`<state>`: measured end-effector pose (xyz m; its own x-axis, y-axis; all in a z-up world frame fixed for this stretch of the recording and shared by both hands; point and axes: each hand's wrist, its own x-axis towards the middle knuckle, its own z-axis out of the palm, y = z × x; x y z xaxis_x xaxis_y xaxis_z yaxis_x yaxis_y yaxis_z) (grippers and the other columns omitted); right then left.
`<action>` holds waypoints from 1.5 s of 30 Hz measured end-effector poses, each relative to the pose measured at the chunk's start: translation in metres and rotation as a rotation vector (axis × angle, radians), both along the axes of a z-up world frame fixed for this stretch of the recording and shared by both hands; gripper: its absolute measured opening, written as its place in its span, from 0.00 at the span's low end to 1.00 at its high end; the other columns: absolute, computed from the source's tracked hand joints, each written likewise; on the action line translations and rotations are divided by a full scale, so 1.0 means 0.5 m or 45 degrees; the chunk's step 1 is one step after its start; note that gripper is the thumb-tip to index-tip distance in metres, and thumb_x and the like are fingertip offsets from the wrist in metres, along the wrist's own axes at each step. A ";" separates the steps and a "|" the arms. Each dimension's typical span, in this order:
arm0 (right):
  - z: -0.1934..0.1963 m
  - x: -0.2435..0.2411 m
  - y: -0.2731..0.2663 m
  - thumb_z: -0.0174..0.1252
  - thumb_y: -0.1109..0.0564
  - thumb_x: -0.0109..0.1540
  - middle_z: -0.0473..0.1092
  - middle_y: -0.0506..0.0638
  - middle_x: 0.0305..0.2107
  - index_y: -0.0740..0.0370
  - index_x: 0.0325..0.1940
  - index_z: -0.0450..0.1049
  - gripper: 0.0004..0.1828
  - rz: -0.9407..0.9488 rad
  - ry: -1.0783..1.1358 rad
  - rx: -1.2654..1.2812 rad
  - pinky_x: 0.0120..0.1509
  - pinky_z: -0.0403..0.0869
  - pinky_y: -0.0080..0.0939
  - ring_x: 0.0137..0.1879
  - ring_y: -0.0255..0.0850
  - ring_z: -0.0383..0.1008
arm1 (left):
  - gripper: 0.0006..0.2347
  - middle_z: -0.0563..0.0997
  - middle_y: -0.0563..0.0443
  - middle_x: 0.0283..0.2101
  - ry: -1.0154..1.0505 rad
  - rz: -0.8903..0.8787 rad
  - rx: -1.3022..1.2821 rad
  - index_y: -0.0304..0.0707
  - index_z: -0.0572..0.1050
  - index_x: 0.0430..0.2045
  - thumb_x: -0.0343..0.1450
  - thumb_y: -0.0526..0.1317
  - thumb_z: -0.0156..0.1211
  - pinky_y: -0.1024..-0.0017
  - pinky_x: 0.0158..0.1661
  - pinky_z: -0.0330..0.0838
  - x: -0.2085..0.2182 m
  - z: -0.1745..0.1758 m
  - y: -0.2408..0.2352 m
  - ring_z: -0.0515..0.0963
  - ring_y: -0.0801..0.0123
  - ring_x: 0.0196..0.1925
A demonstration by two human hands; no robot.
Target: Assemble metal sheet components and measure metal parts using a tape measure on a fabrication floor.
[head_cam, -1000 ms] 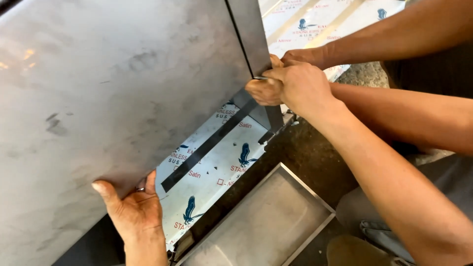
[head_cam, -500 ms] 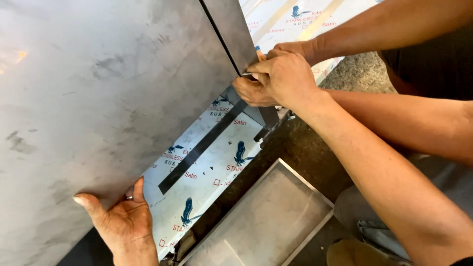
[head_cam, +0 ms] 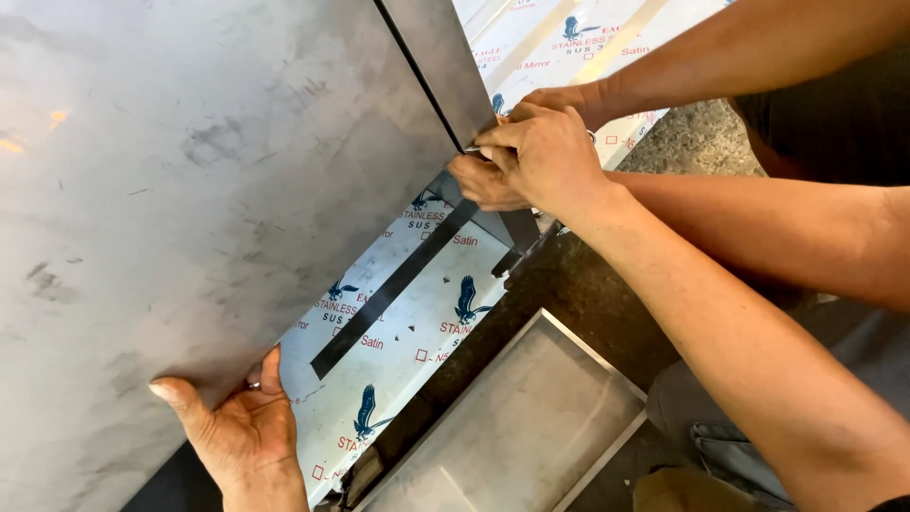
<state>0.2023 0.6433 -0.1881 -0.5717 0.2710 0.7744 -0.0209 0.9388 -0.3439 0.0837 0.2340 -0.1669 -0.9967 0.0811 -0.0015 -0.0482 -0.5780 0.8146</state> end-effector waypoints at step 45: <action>-0.002 -0.005 -0.026 0.62 0.55 0.64 0.78 0.54 0.35 0.52 0.44 0.85 0.08 -0.097 -0.067 -0.030 0.44 0.75 0.53 0.39 0.52 0.79 | 0.46 0.69 0.49 0.69 0.052 -0.046 -0.002 0.38 0.65 0.66 0.56 0.64 0.77 0.57 0.59 0.77 -0.004 0.002 -0.001 0.73 0.56 0.70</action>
<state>0.1998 0.6300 -0.1893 -0.5886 0.3332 0.7366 0.0690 0.9285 -0.3648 0.0817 0.2334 -0.1661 -0.9924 0.1170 0.0393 -0.0355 -0.5754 0.8171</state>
